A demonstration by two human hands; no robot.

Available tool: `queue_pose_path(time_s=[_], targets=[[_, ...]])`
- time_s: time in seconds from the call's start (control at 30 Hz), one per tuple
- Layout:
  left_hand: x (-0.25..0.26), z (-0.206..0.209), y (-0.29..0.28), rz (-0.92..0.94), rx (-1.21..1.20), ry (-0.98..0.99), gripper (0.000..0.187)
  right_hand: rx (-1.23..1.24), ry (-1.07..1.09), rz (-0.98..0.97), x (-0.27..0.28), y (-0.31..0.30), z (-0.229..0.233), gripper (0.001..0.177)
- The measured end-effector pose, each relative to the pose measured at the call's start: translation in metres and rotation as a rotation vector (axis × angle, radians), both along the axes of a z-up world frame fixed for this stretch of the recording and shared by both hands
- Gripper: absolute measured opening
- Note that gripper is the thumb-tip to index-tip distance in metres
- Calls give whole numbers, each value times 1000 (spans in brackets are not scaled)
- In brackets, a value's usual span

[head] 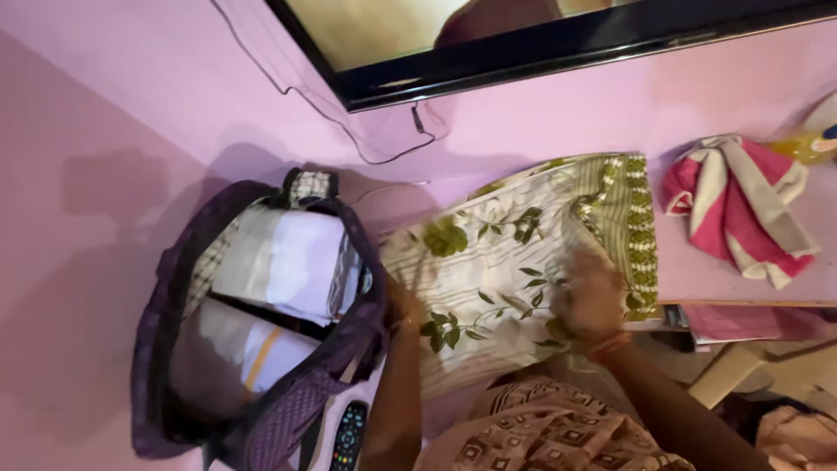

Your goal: The person packs a bag by folding a floral patterned cloth, a white cloth, a blue cloth, and a dark patterned cloth and placing them into a purple bag.

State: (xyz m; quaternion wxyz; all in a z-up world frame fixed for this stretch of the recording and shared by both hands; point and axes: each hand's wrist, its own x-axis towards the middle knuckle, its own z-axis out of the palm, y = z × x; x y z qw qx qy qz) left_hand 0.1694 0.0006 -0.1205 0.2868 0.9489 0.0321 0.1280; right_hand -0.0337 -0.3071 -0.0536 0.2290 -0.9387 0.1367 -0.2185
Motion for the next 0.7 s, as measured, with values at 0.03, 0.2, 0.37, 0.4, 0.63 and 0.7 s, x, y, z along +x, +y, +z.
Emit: queue_pose_path(time_s=[0.03, 0.2, 0.37, 0.4, 0.63, 0.7], targets=[[-9, 4, 2, -12, -8, -9, 67, -27, 37, -139, -9, -18, -5, 68], [-58, 41, -2, -345, 428, -19, 70, -97, 290, -454, -49, -92, -53, 68], [-80, 72, -19, -391, 459, 342, 76, -72, 139, -357, -26, -75, -88, 58], [-77, 75, -20, -389, 455, 343, 76, -43, 253, -378, -14, -74, -85, 56], [-68, 83, -14, -356, 444, 356, 75, 179, 60, -159, 22, -128, -71, 69], [-72, 85, -15, -350, 430, 379, 74, 172, 65, -231, 3, -191, -61, 56]])
